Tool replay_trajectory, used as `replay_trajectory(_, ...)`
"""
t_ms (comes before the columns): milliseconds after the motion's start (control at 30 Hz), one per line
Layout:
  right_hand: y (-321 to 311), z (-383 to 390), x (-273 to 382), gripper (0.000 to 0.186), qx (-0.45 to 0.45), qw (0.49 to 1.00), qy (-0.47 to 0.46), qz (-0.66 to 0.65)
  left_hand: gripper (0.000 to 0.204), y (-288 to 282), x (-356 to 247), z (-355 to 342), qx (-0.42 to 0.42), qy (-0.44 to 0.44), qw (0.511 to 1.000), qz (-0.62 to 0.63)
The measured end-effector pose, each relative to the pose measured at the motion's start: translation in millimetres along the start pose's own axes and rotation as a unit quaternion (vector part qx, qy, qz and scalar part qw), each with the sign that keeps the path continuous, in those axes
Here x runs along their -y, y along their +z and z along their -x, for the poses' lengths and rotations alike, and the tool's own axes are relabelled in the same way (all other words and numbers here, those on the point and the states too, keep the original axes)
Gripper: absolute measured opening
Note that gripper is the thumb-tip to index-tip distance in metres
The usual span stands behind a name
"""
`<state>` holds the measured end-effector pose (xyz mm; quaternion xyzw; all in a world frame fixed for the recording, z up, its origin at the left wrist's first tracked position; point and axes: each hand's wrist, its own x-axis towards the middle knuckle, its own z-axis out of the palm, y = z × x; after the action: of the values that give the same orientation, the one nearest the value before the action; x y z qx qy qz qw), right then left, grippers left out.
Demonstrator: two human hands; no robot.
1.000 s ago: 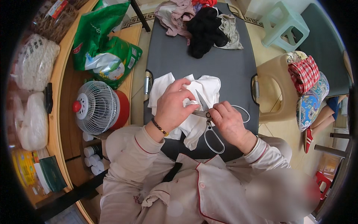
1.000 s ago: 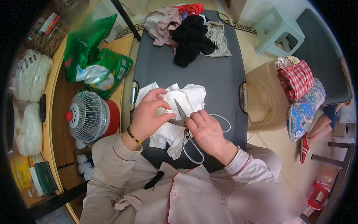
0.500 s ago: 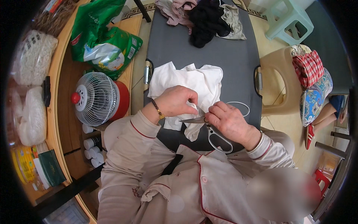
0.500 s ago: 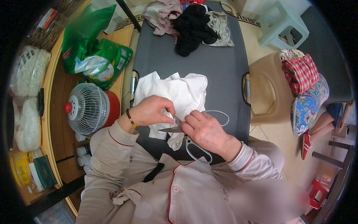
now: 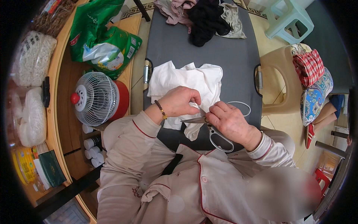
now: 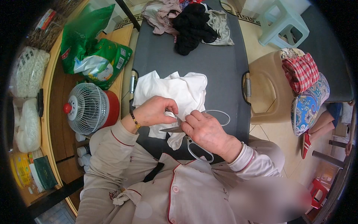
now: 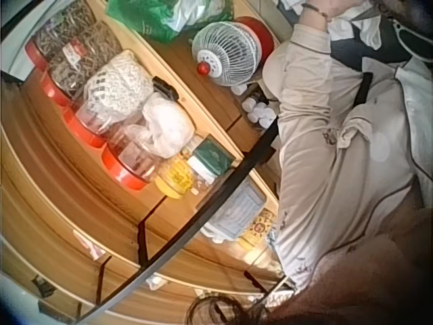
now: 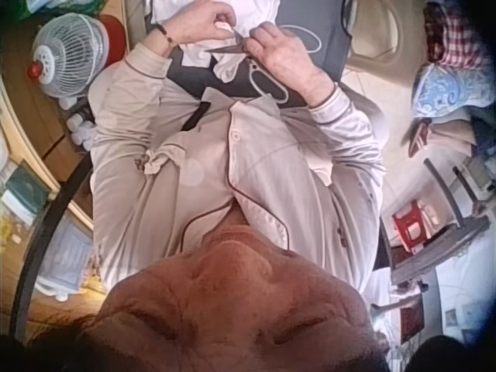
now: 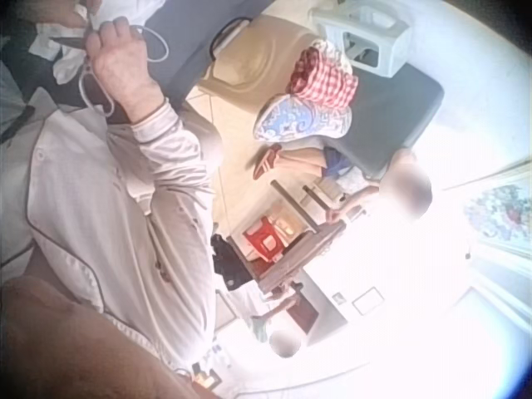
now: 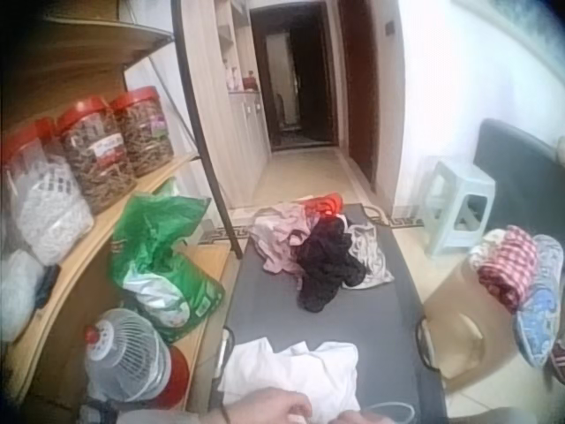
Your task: The person sits on the floor and uses scissors to cut a white cloth into small pieces. The person repeatedly snips the fabric and sets the cut pieces aside on the table.
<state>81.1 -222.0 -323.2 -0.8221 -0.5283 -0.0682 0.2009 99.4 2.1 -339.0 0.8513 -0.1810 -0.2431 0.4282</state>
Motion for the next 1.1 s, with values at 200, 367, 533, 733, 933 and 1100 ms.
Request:
replay_trajectory(200, 0, 2, -1, 0.017, 0.002, 1.0, -0.001, 0.004, 0.021, -5, -10, 0, 0.031, -0.012, 0.999, -0.021)
replay_trajectory(367, -2, 1, -3, 0.016, 0.014, 1.0, 0.003, 0.013, 0.02, -3, -7, 0, 0.016, -0.016, 0.999, -0.024)
replay_trajectory(533, -1, 0, -3, 0.015, 0.007, 1.0, 0.004, 0.015, 0.019, -5, -11, 0, 0.02, -0.033, 0.999, -0.029)
replay_trajectory(733, -1, 1, -4, 0.014, 0.012, 1.0, 0.006, 0.017, 0.019, -6, -11, 0, 0.019, -0.032, 0.999, -0.031)
replay_trajectory(933, -1, 1, -4, 0.015, 0.013, 1.0, 0.009, 0.014, 0.022, -6, -5, 1, -0.004, 0.0, 1.0, 0.005)
replay_trajectory(1100, -4, 0, -4, 0.015, 0.002, 1.0, 0.009, 0.007, 0.025, -17, -16, 2, 0.026, -0.049, 0.998, 0.017)
